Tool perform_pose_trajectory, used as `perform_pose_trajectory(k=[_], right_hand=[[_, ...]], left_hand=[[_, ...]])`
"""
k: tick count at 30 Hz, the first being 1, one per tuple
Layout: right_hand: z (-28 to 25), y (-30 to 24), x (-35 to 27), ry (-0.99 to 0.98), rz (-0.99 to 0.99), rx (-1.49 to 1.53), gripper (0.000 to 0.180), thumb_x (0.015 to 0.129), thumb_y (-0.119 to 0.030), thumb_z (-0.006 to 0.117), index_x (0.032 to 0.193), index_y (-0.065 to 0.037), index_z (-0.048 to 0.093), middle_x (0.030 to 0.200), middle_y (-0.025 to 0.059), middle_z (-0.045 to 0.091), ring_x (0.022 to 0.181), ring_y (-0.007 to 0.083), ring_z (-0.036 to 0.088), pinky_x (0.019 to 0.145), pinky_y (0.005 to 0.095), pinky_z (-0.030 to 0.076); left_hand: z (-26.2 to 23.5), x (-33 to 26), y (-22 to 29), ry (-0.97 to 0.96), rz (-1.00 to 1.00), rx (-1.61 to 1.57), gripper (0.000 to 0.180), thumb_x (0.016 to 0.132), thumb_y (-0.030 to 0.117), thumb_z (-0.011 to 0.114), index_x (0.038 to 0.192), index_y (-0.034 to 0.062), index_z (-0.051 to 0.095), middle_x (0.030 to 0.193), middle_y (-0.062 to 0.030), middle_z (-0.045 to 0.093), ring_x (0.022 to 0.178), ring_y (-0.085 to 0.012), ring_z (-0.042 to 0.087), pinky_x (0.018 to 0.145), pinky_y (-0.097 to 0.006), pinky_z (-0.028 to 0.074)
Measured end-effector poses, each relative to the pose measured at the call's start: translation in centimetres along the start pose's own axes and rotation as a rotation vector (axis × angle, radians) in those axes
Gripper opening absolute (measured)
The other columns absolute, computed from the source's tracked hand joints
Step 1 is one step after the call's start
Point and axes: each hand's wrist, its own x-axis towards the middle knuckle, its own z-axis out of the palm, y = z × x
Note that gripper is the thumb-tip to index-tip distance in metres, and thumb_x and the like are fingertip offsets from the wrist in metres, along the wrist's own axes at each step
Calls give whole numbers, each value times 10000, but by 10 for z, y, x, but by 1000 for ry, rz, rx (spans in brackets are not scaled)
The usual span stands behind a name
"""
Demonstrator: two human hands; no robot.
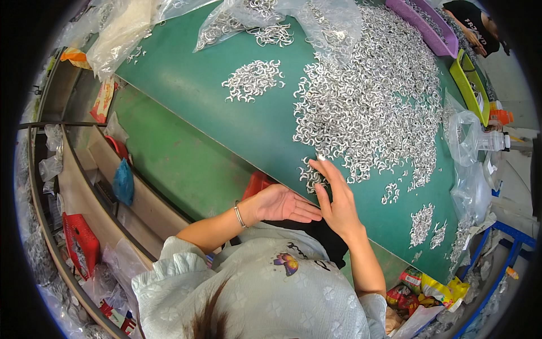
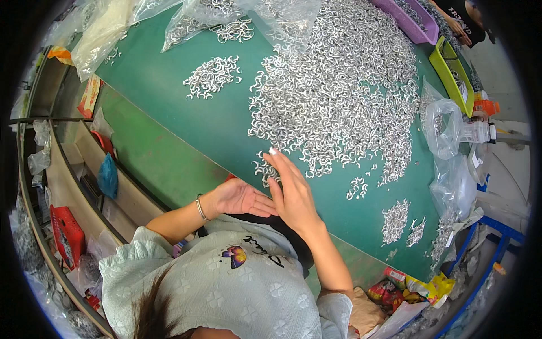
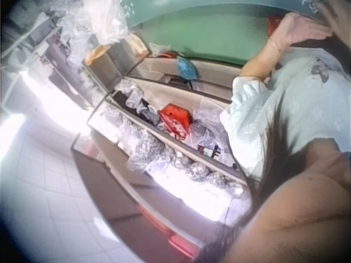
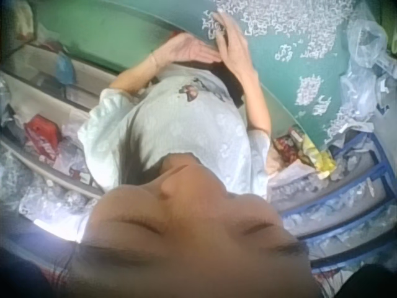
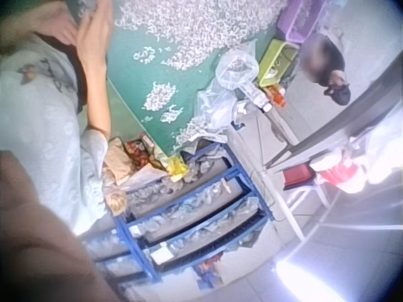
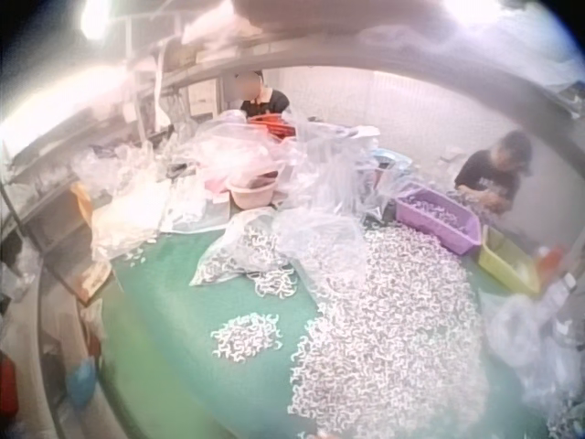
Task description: The person sorts silver-colored metal links into piles by hand and سپس puts some of the links into a clear plastic bag on a green workbench.
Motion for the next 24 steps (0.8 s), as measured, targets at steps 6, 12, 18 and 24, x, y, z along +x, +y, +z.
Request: perform_pose_trajectory(k=[6,12,18,24], right_hand=[[-6,-6,-6,-21,-104,-91,486,851,42,599,1324,35,487,1303,196,576,1264,377,508,1037,460,411],[-1,3,1,-13,-77,-138,463,866,39,562,1323,33,489,1285,166,602,1259,353,522,1061,482,386],[-14,11,-3,58,-49,-296,414,882,34,528,1296,28,519,1254,136,634,1250,348,534,1074,500,369],[-5,3,8,-91,-129,-169,521,833,17,607,1339,27,481,1294,158,600,1268,348,518,1078,496,373]], left_hand=[[-9,6,6,-212,-67,-209,902,954,685,252,1434,-73,336,1407,-385,376,1333,-474,396,1125,-539,313],[-2,6,12,-134,-70,-54,927,932,718,263,1485,-26,270,1437,-414,294,1367,-507,313,1136,-559,275],[-4,9,12,-228,-104,-194,932,931,717,271,1508,-12,213,1454,-432,227,1385,-535,243,1139,-559,266],[-2,7,12,-129,-77,-77,920,923,723,299,1464,-21,311,1420,-410,328,1351,-492,356,1126,-568,294]])
